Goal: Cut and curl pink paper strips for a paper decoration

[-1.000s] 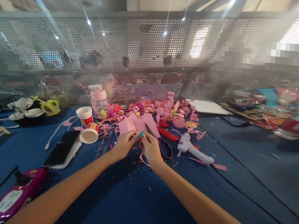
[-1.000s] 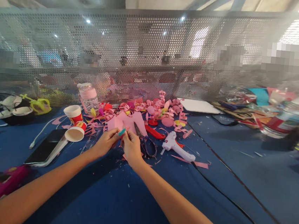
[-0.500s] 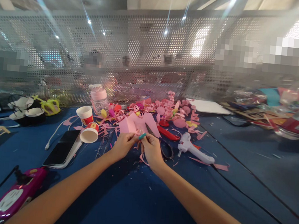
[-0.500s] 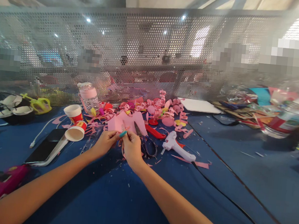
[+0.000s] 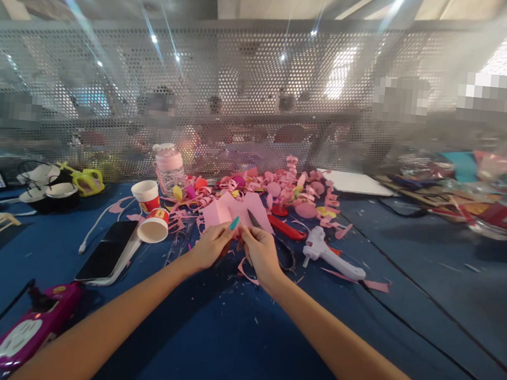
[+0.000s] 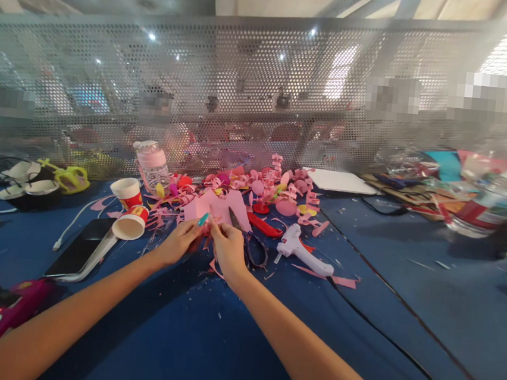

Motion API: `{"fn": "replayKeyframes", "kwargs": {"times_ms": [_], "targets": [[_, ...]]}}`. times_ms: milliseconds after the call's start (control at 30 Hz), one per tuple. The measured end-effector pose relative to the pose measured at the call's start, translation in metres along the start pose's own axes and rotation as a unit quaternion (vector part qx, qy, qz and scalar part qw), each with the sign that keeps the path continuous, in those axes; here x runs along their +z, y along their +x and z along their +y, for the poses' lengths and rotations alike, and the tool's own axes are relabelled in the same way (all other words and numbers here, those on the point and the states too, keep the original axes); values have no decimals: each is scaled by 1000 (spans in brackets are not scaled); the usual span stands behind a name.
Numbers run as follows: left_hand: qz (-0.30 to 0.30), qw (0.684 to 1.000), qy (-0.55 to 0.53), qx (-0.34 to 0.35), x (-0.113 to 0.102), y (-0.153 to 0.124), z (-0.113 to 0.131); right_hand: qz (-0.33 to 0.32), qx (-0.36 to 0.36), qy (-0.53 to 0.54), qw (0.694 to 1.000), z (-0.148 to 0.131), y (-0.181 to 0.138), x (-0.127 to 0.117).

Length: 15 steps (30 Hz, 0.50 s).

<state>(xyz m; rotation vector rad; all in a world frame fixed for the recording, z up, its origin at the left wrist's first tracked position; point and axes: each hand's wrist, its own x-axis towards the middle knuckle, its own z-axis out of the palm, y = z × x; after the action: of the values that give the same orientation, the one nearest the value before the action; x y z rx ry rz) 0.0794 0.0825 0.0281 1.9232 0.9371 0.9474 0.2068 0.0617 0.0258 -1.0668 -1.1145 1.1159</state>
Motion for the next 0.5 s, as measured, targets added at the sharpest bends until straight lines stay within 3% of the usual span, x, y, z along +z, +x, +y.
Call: {"fn": "replayKeyframes", "kwargs": {"times_ms": [267, 500], "targets": [[21, 999, 43, 20, 3, 4, -6, -16, -61, -2, 998, 5, 1, 4], [51, 994, 91, 25, 2, 0, -3, -7, -57, -66, 996, 8, -1, 3]]}}
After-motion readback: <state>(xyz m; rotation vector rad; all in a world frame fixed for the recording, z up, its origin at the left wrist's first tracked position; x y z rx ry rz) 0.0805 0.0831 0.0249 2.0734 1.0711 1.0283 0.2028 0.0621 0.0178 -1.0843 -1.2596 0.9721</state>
